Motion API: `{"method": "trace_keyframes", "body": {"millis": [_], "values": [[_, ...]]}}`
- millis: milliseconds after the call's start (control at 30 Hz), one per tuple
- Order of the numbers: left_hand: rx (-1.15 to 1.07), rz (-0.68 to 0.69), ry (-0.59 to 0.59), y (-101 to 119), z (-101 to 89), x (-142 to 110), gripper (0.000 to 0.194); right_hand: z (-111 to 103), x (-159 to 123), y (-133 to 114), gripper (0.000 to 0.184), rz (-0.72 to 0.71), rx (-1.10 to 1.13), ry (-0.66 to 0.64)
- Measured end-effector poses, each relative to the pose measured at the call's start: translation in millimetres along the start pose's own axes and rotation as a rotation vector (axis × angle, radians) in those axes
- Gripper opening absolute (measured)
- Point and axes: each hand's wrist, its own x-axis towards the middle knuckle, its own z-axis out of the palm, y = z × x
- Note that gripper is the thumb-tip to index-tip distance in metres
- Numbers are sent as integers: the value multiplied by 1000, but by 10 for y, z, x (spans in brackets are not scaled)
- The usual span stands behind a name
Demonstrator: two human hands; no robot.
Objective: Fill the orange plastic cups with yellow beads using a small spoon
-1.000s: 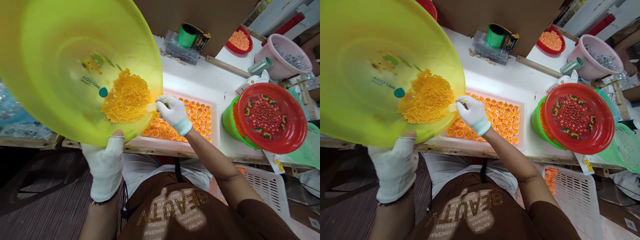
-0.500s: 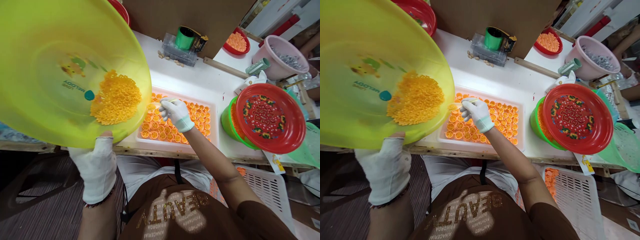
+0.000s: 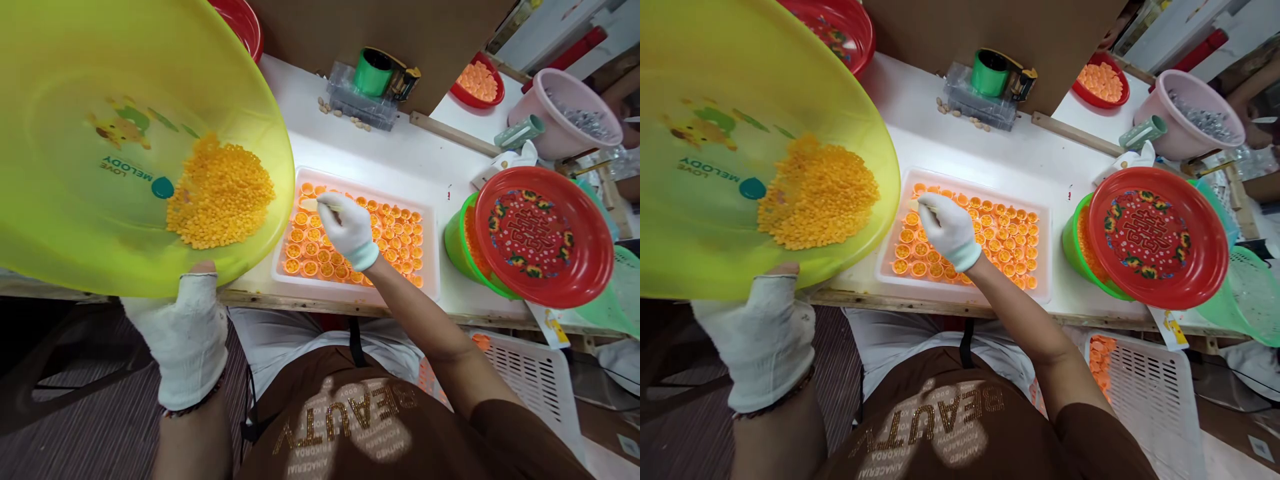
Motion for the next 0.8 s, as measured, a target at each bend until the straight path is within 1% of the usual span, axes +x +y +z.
{"method": "trace_keyframes", "body": {"millis": [67,100,167,300,367,433,533,633,733,800], "values": [[-56,1,40,1,54,-15,59,-57,51,-113,19,82,89,43],[-74,-3,42,12,86,-29,59,-66,85,-170,19,131,128,42],[-92,-19,12,55,155,-69,57,-40,154,-276,15,235,188,-12],[-128,-87,-65,140,283,-152,56,111,226,-436,9,507,341,-188],[-148,-126,-90,151,327,-168,57,167,223,-474,9,629,444,-217],[-188,-160,-109,147,352,-161,61,175,213,-473,7,698,546,-196],[-200,-158,-102,139,355,-120,60,97,212,-403,2,753,697,-137],[-192,-122,-71,128,331,-61,58,-50,230,-279,5,769,783,-96],[-181,-90,-11,87,286,1,61,-180,243,-126,7,727,764,-45],[-137,-76,25,48,246,38,62,-207,239,-14,5,679,687,-1]]}}
